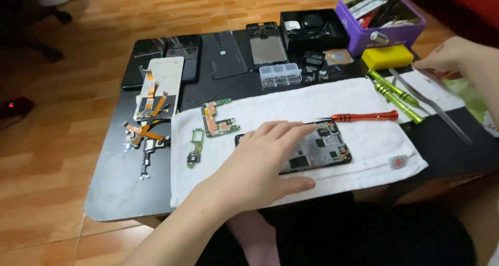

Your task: Reconnecting internal ribbon cables and applying adhesive during a smartphone repair.

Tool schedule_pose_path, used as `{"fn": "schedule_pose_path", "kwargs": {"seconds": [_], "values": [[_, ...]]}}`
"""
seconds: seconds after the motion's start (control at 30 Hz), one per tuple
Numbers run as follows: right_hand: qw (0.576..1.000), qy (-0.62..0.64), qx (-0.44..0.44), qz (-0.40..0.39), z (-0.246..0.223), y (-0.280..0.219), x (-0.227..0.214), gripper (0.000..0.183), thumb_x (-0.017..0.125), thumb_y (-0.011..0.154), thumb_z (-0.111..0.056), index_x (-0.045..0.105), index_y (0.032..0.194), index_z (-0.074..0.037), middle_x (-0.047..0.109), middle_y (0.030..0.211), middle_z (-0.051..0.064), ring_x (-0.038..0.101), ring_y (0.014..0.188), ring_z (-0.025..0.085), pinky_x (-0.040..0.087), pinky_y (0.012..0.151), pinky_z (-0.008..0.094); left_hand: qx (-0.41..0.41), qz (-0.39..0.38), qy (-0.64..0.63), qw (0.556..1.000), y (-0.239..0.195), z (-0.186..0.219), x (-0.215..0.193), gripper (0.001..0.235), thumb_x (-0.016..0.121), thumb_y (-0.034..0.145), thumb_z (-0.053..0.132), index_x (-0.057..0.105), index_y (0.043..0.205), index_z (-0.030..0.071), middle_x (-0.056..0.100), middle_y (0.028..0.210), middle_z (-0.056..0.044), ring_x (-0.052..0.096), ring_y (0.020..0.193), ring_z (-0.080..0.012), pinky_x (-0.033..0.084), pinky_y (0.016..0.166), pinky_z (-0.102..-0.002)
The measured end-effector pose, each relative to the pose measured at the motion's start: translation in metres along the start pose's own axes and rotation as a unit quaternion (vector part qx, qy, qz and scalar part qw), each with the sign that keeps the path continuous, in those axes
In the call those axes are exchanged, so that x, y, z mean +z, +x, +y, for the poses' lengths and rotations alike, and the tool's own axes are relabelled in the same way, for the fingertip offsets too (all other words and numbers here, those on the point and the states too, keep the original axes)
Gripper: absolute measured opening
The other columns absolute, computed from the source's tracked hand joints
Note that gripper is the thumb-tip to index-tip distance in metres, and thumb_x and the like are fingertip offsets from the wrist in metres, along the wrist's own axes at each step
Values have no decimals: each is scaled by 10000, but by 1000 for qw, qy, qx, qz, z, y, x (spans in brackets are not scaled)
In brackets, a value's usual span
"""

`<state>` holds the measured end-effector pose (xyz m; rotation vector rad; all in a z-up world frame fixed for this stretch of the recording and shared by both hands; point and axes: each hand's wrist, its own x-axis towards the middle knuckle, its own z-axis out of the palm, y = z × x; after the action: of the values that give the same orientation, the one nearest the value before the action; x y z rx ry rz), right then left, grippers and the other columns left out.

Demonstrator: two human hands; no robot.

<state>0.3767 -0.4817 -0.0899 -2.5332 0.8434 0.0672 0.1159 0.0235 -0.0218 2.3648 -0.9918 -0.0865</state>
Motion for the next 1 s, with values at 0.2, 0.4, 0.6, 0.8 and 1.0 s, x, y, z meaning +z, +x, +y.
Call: {"fn": "schedule_pose_path", "kwargs": {"seconds": [0.2,0.4,0.6,0.8,1.0], "values": [[998,-54,-36,-6,15,52,12,302,847,830,-214,642,874,3,641,776,261,596,690,354,435,573,512,-44,14,18,999,-7,-40,-4,798,744,850,463,448,1509,124,520,1514,-105,451,1366,-336,359,1060,-516],[1000,6,-14,22,31,91,23,348,897,838,-282,673,960,-45,676,833,196,610,732,284,412,582,473,-45,36,22,998,-35,-39,-4,813,770,840,437,449,1511,110,496,1512,-141,420,1364,-381,347,1084,-530],[996,9,-41,78,32,57,-20,192,767,886,-197,694,847,-24,668,770,213,606,678,363,446,512,609,-61,19,12,998,-43,-25,-11,825,775,855,376,407,1534,86,454,1533,-194,370,1428,-446,322,1124,-590],[972,-120,-130,158,11,1,-64,344,683,944,-440,774,946,-108,632,787,219,590,678,421,418,563,551,170,133,96,972,-5,50,12,1086,898,738,425,293,1576,89,447,1604,-233,386,1504,-411,342,1229,-480],[940,-244,-208,117,-59,-135,-82,293,683,892,-411,846,882,-168,811,829,155,725,766,365,542,690,478,510,319,38,798,68,153,35,430,895,389,229,697,747,100,585,940,-115,519,1029,-366,480,795,-565]]}}
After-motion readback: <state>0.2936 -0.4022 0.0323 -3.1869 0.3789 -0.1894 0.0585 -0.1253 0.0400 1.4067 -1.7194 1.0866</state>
